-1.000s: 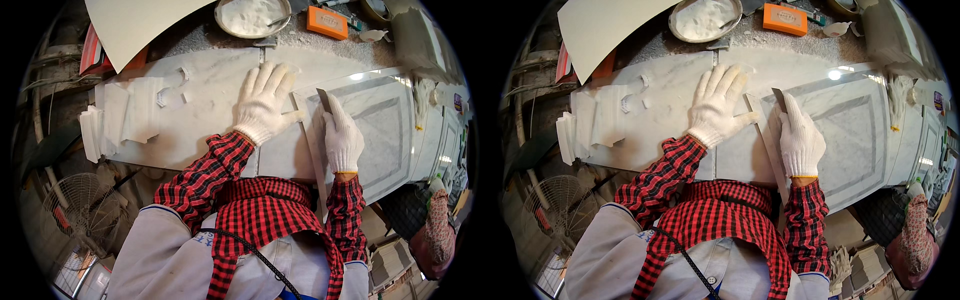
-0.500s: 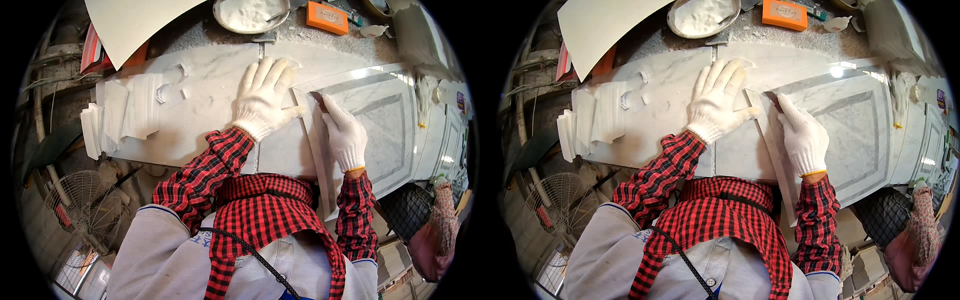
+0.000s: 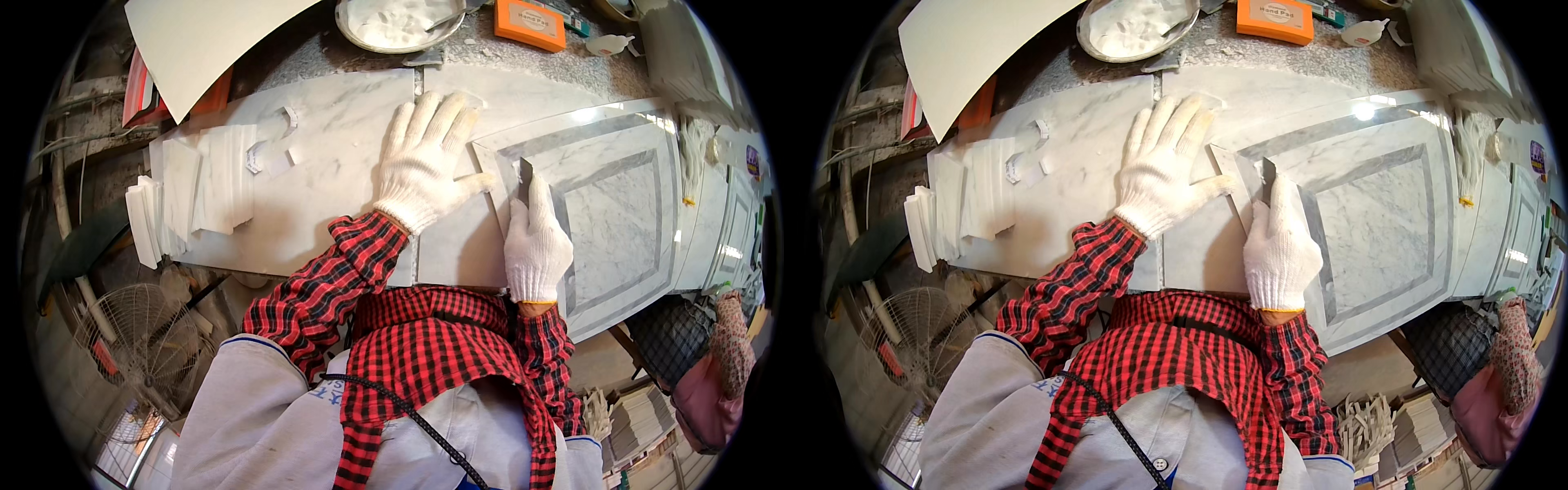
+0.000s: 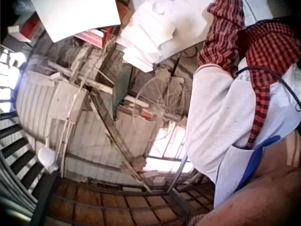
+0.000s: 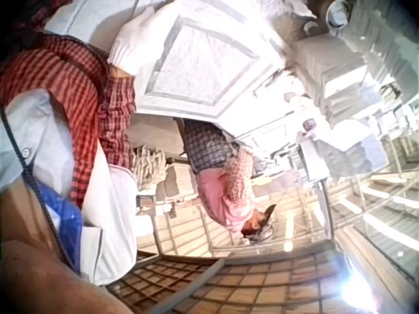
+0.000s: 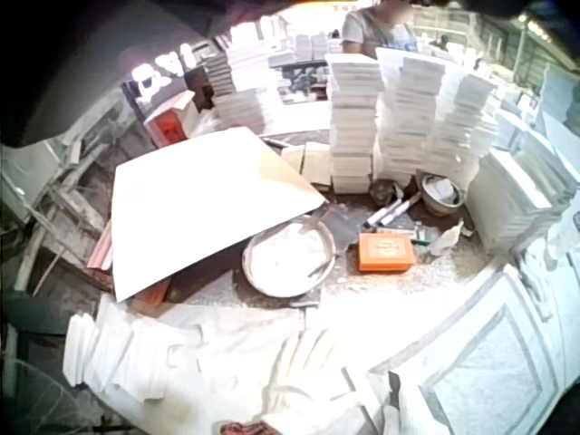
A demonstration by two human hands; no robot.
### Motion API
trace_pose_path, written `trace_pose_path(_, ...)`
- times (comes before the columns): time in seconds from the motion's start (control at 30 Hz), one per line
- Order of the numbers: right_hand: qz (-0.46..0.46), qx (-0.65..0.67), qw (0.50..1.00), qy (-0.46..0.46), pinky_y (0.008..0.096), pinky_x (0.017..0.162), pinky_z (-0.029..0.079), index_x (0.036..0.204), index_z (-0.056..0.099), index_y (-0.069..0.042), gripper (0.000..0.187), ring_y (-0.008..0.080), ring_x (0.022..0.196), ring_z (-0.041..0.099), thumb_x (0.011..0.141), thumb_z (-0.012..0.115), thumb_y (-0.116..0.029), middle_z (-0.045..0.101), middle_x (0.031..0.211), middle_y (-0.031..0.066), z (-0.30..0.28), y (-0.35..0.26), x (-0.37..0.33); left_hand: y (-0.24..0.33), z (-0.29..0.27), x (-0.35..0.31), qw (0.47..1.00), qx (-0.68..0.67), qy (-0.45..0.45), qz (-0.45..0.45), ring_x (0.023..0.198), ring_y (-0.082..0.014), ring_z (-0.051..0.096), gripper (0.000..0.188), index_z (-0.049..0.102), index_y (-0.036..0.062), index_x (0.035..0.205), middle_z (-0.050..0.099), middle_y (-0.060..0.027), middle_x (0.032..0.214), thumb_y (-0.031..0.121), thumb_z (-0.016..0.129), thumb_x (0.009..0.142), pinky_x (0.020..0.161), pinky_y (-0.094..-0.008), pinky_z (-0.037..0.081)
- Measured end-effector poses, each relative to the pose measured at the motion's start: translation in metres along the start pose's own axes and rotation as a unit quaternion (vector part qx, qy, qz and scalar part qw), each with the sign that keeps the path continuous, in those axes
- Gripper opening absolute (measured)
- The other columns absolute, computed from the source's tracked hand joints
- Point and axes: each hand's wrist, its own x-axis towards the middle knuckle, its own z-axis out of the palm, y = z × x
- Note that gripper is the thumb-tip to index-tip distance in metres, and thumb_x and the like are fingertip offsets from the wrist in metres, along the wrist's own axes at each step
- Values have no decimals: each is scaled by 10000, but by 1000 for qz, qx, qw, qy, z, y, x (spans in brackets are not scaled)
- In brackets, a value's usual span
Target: The person puts on white gloves and walks to a stack of white square panels. They pick up a panel, place it on a workbench, and use a utility knife to trim the edges and corners of the panel. The person carefully scrapes away excess material from the frame of the panel.
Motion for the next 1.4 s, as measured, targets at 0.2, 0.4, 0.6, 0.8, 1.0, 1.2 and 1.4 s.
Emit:
trace_pose_path(0.2,0,-35,999,-27,412,642,558,1411,563,-101,495,338,785,718,950,648,-259,734,1009,154,3,-19,10,3,-6,5,1000,-15,-24,-6,1494,-322,303,911,486,90,1478,428,-113,1562,555,783,754,1239,-515,195)
trace_pose_path(0.4,-97,99,990,40,388,707,559,1380,594,-77,468,324,839,718,931,689,-167,728,953,177,18,-11,19,-4,2,-3,997,-36,59,14,1431,-362,411,798,519,59,1452,513,-158,1492,498,749,826,1205,-524,283)
trace_pose_path(0.6,-4,313,939,-145,347,791,562,1340,642,-55,432,309,891,736,916,712,-103,727,999,203,-2,-33,-4,-9,0,-14,963,-190,185,37,1398,-428,444,748,515,-44,1429,538,-249,1446,490,664,928,1184,-505,333)
trace_pose_path(0.8,156,432,864,-205,259,677,528,1353,658,-70,435,96,725,634,920,689,-44,749,925,58,-28,-23,0,-25,0,-20,976,39,207,-54,1416,-398,427,769,529,24,1455,499,-173,1507,450,738,850,1201,-495,319)
trace_pose_path(1.0,-123,141,982,-9,368,744,565,1297,701,-167,365,296,842,733,934,682,-195,745,965,160,-5,22,44,7,-3,-31,992,29,92,-77,1462,-401,321,891,544,20,1409,446,-179,1535,526,807,723,1202,-550,225)
trace_pose_path(1.2,-191,4,981,-24,423,649,540,1306,684,-250,351,322,737,699,961,635,-295,714,812,119,-4,14,64,21,9,-22,990,19,59,-124,1458,-394,295,1058,464,-19,1449,389,-178,1560,568,833,650,1215,-537,180)
trace_pose_path(1.4,-248,-35,964,-87,443,653,536,1342,638,-234,374,332,779,697,971,593,-252,722,900,105,-13,13,74,21,4,-19,988,-4,43,-148,1477,-378,282,1081,453,-9,1467,390,-147,1568,531,854,621,1222,-533,183)
